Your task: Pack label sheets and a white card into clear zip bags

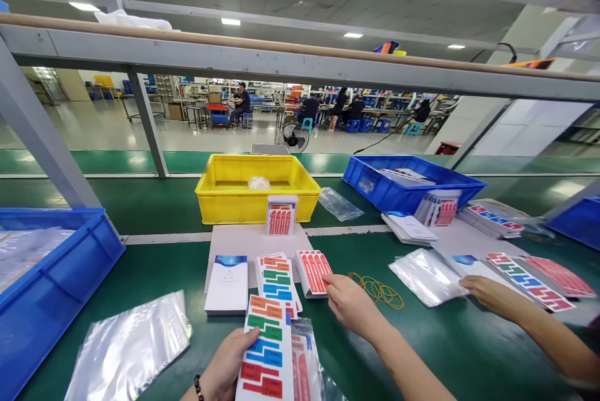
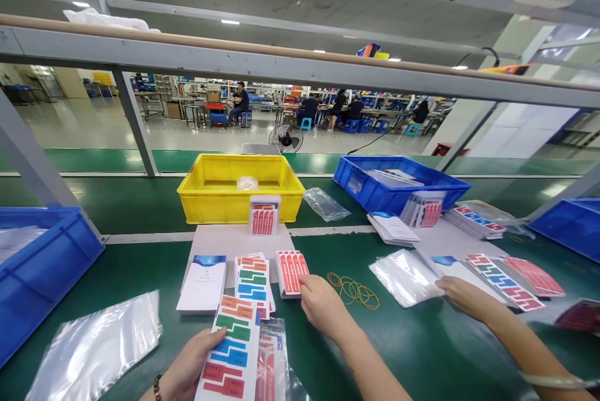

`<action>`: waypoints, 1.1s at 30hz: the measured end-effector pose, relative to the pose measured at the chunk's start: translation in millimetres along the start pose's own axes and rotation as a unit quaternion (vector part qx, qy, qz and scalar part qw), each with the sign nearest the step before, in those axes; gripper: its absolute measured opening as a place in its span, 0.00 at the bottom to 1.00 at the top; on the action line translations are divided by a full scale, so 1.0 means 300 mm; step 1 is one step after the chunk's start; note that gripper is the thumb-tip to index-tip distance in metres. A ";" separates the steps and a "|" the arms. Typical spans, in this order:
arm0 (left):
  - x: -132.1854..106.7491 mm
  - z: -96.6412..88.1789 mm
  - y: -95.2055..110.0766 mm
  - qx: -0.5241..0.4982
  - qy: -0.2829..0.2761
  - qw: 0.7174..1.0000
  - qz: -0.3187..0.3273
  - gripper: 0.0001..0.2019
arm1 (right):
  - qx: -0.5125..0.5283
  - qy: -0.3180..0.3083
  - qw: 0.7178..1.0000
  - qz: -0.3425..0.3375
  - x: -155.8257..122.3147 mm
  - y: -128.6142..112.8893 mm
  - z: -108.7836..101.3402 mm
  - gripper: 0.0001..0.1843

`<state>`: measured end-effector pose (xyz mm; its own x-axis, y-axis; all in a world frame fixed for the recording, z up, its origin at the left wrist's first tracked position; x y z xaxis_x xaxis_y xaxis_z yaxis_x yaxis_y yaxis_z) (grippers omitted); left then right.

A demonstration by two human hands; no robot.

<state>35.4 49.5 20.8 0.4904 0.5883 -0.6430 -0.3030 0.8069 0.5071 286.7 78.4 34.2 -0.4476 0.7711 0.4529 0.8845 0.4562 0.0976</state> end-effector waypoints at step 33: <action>-0.004 0.006 -0.004 -0.018 0.013 1.000 0.000 0.13 | 0.018 -0.004 0.999 0.044 0.038 0.040 -0.026 0.17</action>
<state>36.8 47.8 22.0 0.4689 0.5891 -0.6581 -0.3323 0.8080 0.4865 293.1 89.1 47.5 -0.3690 0.8126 0.4511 0.9156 0.4012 0.0262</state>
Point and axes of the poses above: each hand's wrist, its own x-axis towards the middle knuckle, its own z-axis out of the palm, y = z × x, the point moved 4 cm from there along x, towards the middle knuckle, and after that the axes turned 2 degrees about -x, right-handed, at the moved point
